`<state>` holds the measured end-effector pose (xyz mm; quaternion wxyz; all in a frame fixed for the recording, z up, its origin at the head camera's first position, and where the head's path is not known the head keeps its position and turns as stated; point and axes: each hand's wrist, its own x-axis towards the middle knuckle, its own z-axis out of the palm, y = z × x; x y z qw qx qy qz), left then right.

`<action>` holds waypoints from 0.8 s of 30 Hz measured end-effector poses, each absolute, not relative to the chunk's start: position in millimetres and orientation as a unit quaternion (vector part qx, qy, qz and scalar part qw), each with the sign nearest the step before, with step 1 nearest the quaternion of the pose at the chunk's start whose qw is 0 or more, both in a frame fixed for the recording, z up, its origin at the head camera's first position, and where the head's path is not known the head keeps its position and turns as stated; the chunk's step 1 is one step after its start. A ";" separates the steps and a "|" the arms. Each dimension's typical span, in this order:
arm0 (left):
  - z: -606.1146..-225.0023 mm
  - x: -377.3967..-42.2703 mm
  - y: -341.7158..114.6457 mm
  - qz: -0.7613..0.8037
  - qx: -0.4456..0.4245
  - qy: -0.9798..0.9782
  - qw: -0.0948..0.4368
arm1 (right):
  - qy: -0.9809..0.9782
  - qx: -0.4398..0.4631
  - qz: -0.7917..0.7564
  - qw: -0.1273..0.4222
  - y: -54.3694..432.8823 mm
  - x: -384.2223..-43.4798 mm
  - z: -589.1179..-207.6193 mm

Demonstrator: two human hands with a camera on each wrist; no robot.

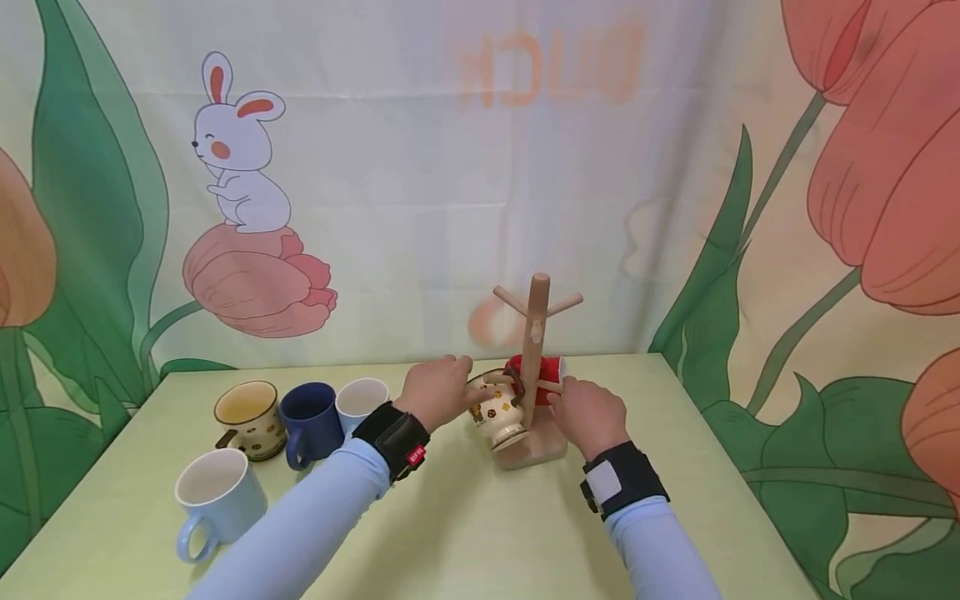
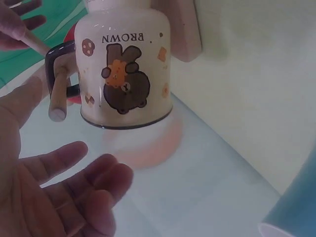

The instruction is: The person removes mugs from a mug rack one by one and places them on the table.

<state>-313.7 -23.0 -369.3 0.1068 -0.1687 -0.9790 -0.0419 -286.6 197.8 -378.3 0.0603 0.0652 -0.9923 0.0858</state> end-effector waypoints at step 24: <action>-376.4 -323.2 2.8 0.026 -0.217 -0.964 0.153 | -0.990 0.058 0.091 0.093 200.1 -298.2 -384.2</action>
